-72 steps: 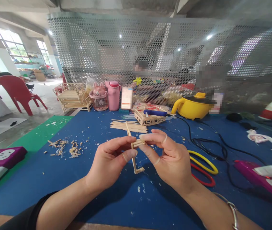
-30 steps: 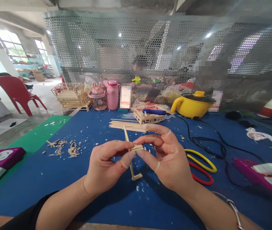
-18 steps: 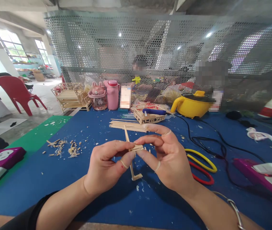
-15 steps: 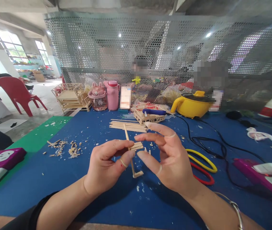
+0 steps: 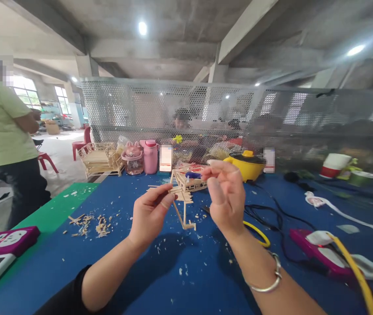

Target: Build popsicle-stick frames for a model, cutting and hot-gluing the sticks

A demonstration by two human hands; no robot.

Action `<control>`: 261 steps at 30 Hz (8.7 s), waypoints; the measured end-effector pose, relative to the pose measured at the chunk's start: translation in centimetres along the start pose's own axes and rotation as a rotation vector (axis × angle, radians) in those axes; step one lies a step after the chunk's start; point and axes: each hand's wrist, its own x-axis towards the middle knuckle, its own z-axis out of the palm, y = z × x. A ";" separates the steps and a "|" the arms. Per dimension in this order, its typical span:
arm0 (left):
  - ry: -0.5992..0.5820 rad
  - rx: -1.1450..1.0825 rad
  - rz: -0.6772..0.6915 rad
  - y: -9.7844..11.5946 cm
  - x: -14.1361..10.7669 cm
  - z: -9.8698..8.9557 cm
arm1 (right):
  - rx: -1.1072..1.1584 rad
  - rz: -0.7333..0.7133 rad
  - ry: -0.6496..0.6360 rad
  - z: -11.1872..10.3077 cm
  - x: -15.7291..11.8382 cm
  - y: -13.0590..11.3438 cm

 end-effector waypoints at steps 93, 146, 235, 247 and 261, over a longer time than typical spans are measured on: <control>-0.007 0.341 0.404 -1.2 -2.2 -1.5 | 0.054 0.311 -0.195 1.7 -4.2 -0.6; -0.083 0.419 0.507 -1.3 -1.5 -1.7 | 0.216 0.633 -0.236 2.3 -3.5 -0.9; -0.310 -0.061 -0.102 -0.7 -1.0 -2.2 | -0.157 -0.057 -0.367 0.0 -3.2 -0.1; -0.294 -0.106 0.018 -0.9 -1.5 -1.8 | -0.158 -0.086 -0.285 1.2 -4.0 -0.2; -0.239 -0.173 -0.125 -0.5 -1.6 -1.5 | -0.185 -0.081 -0.261 1.4 -4.1 -0.3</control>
